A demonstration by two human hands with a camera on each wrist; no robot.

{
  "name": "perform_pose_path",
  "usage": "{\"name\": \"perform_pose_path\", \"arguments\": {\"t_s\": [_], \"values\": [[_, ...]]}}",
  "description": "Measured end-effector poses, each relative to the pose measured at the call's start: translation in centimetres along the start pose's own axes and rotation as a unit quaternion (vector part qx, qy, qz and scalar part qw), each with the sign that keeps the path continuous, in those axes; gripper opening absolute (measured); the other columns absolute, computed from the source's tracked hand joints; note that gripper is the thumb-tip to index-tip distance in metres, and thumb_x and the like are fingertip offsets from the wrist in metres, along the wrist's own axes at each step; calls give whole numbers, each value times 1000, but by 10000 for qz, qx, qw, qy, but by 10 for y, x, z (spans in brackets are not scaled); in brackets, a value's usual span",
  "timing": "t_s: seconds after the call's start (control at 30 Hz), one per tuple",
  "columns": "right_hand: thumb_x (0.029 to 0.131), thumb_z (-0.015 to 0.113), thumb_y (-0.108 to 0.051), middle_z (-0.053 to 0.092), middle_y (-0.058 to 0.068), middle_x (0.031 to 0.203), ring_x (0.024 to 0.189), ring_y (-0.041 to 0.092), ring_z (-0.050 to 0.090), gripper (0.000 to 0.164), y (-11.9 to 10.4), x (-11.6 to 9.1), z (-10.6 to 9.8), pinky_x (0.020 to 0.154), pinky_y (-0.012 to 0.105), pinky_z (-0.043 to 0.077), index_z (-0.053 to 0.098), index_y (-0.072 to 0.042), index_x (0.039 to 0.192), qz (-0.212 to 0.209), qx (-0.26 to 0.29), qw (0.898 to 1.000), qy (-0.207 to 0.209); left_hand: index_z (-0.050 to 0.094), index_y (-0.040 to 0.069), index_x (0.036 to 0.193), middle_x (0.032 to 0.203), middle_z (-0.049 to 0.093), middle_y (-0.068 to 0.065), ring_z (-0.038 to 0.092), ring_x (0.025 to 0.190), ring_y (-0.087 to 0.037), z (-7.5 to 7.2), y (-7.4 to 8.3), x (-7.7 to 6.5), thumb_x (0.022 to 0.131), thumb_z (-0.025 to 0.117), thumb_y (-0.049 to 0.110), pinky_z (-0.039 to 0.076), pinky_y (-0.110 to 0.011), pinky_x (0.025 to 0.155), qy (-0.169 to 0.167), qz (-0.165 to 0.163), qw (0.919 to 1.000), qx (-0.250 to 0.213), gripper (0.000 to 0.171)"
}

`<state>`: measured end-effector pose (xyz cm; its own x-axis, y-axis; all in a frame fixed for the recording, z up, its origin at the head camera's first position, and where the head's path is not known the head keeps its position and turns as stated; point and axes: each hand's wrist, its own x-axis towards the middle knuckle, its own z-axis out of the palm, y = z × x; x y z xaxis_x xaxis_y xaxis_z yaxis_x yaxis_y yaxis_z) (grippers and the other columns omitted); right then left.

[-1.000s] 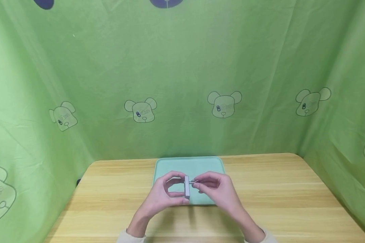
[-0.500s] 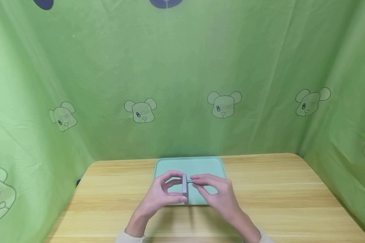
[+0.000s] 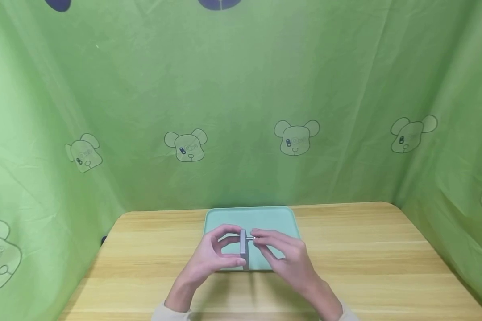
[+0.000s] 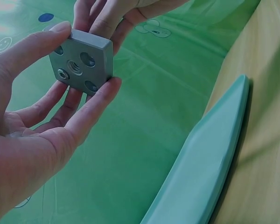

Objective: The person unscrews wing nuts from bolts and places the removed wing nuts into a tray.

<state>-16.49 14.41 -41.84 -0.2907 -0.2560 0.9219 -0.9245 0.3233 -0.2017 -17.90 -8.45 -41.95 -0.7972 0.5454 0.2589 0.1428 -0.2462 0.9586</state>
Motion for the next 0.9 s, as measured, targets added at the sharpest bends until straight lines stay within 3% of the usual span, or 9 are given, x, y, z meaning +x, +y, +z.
{"name": "perform_pose_path", "arguments": {"t_s": [0.1,0.17,0.33,0.43,0.53,0.67,0.9], "values": [[83,84,-2,75,13,113,101,29,73,25,-4,0,-4,96,29,60,77,-6,106,935,537,9938,-250,56,-3,133,139,51,-17,56,129,-34,0,-1,0,78,83,-6,62,-48,93,29,62,10000,41,61],[81,85,0,73,12,119,107,28,71,35,-7,1,-8,97,32,60,75,-7,113,1824,1096,9764,-368,57,-2,133,138,52,-17,56,129,-34,0,-1,0,78,84,-6,61,-49,96,41,91,9999,38,61],[93,76,-12,73,13,119,105,29,73,29,-8,4,-16,90,39,63,71,-3,121,3940,2129,8938,-227,57,-2,132,138,50,-23,54,131,-34,2,-2,1,76,84,-8,58,-52,101,59,108,9999,-37,63],[97,72,-18,74,18,113,97,32,75,30,-6,6,-18,83,42,66,69,3,119,4703,2389,8494,-136,57,-2,132,138,49,-24,52,133,-35,2,-2,1,74,84,-10,57,-52,102,86,67,9999,-5,65],[98,71,-21,73,22,112,96,35,75,35,-5,6,-19,82,44,66,67,6,120,5181,2625,8137,-244,57,-2,132,137,50,-22,50,135,-39,2,-2,1,73,84,-11,57,-51,102,100,82,9998,119,65],[97,72,-22,73,23,113,98,36,74,41,-4,5,-19,83,47,66,65,10,123,5433,2881,7874,-434,57,-2,131,136,50,-22,48,135,-44,3,-2,2,73,83,-11,57,-51,102,63,159,9996,218,64],[93,77,-15,73,25,108,96,35,75,42,-2,2,-18,84,47,65,64,13,121,5526,3100,7721,-491,58,-1,130,136,52,-24,47,135,-49,4,-5,3,73,83,-10,57,-49,102,-55,240,9989,392,63]]}}
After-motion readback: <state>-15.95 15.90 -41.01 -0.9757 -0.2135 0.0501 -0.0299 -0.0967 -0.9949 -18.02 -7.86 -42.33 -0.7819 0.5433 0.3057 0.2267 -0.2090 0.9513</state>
